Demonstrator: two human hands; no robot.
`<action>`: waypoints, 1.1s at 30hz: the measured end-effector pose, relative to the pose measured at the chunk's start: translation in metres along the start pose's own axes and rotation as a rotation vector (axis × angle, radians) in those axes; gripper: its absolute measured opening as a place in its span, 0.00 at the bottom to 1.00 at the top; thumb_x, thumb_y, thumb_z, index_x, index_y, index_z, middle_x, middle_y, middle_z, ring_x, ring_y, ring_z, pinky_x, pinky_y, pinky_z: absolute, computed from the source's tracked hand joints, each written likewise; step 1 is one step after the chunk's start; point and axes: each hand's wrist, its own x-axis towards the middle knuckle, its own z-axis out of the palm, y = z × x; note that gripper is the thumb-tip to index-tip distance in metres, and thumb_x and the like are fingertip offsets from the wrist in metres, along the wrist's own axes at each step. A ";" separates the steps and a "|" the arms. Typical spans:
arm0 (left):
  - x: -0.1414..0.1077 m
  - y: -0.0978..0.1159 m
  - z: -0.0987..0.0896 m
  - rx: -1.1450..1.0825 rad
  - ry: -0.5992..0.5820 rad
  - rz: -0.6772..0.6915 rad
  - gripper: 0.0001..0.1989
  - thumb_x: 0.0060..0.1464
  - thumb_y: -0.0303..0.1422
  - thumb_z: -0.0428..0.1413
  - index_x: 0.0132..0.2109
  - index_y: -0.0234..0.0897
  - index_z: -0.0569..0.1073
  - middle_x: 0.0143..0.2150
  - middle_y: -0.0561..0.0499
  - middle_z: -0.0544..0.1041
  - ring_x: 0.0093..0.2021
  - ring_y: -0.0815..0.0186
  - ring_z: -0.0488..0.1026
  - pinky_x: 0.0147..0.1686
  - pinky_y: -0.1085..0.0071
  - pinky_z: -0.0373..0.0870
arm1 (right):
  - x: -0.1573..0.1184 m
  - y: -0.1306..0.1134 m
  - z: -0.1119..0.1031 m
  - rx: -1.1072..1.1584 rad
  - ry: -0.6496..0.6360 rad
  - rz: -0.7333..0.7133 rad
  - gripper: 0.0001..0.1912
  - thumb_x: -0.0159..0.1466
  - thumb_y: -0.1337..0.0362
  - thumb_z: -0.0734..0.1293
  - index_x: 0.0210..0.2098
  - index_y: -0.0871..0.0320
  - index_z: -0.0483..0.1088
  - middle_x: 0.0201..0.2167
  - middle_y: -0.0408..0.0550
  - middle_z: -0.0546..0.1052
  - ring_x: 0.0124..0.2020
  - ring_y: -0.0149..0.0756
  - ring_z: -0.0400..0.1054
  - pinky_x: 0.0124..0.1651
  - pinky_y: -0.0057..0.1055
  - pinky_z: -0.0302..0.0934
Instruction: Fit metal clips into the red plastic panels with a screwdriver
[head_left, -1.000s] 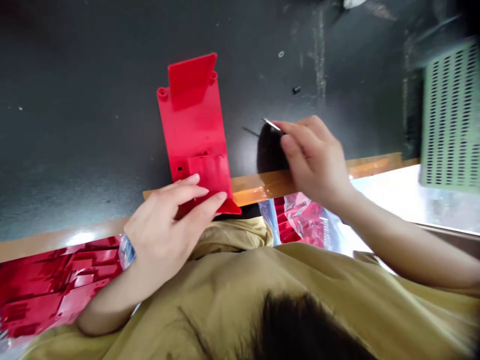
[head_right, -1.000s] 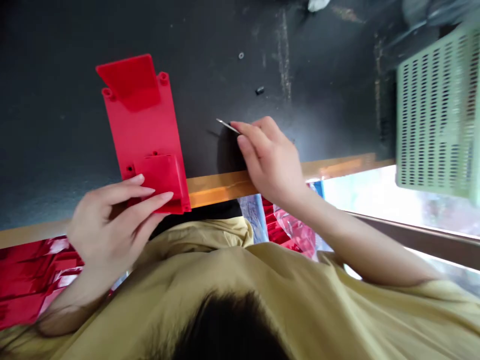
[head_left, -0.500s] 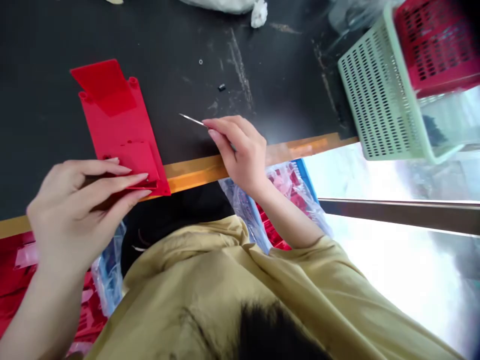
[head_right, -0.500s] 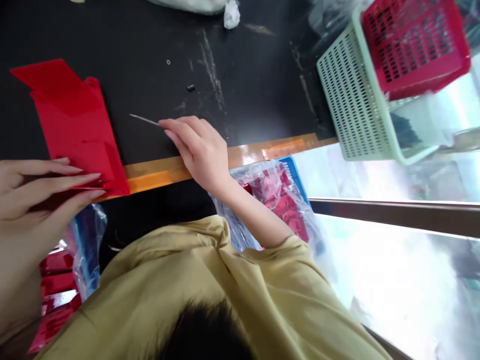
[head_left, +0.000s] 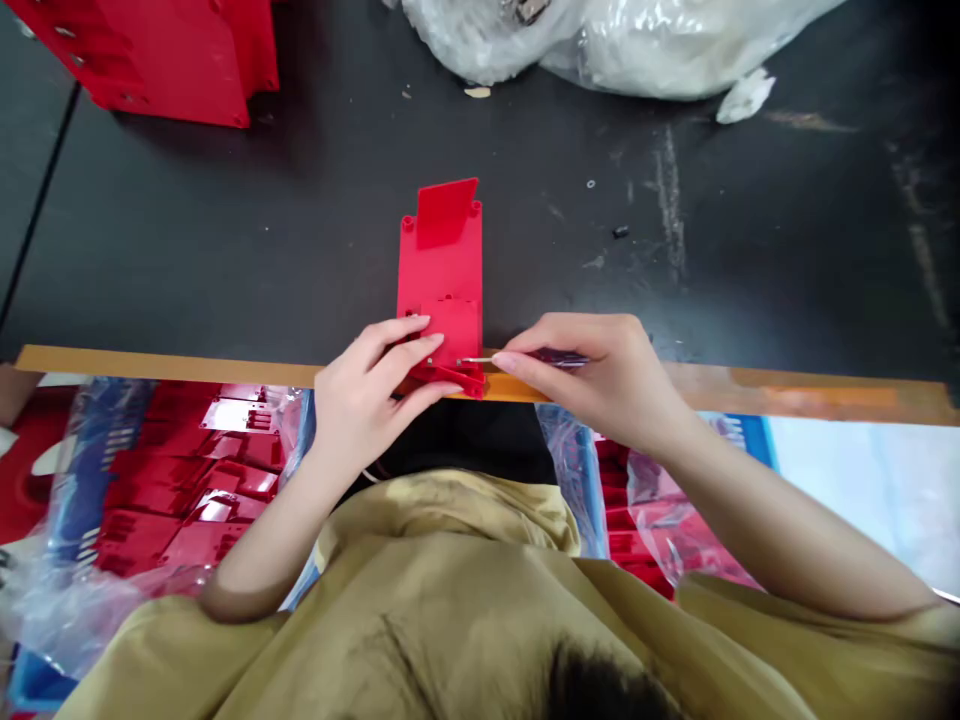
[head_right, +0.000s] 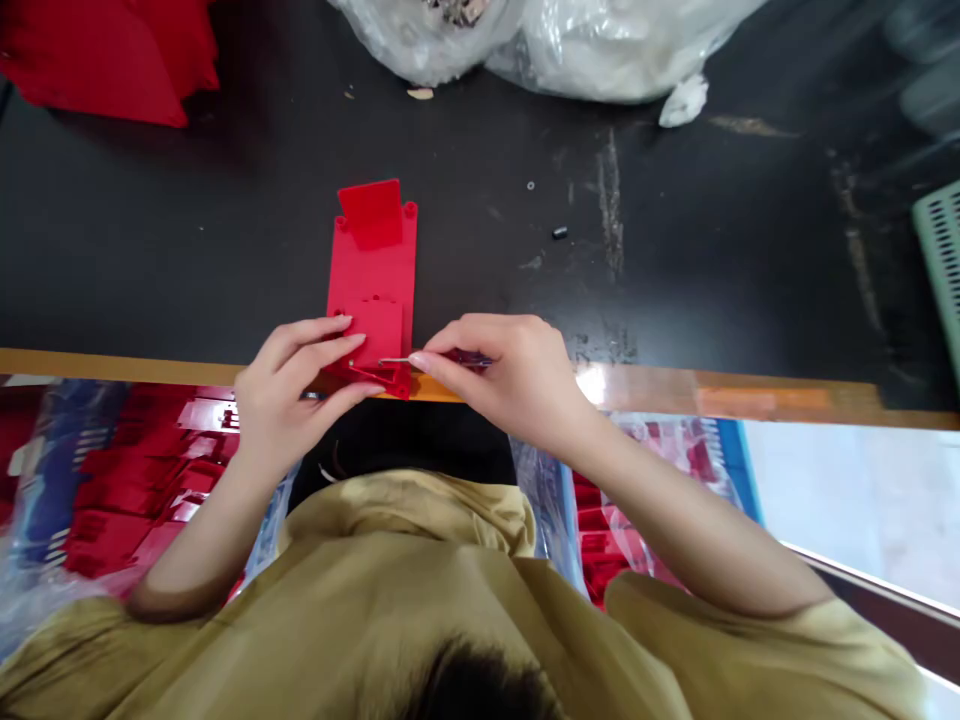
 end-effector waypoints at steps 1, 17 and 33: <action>0.000 -0.001 0.001 -0.004 0.015 0.010 0.16 0.55 0.40 0.63 0.49 0.40 0.75 0.50 0.46 0.79 0.48 0.61 0.78 0.47 0.66 0.78 | 0.001 -0.002 -0.001 -0.031 -0.017 -0.005 0.14 0.68 0.54 0.65 0.34 0.54 0.77 0.33 0.46 0.79 0.31 0.33 0.70 0.35 0.29 0.59; -0.002 -0.007 0.000 -0.024 0.005 0.071 0.16 0.57 0.36 0.62 0.51 0.36 0.75 0.51 0.43 0.79 0.49 0.59 0.79 0.47 0.66 0.80 | 0.010 0.004 -0.007 -0.238 -0.211 -0.023 0.19 0.71 0.53 0.60 0.31 0.57 0.72 0.17 0.38 0.67 0.17 0.25 0.54 0.26 0.26 0.45; -0.002 -0.008 -0.002 -0.010 -0.029 0.048 0.16 0.58 0.38 0.62 0.52 0.41 0.75 0.52 0.46 0.79 0.49 0.60 0.79 0.45 0.66 0.81 | 0.020 -0.013 -0.017 -0.455 -0.397 -0.051 0.19 0.72 0.56 0.55 0.25 0.56 0.58 0.14 0.38 0.55 0.16 0.26 0.41 0.23 0.28 0.36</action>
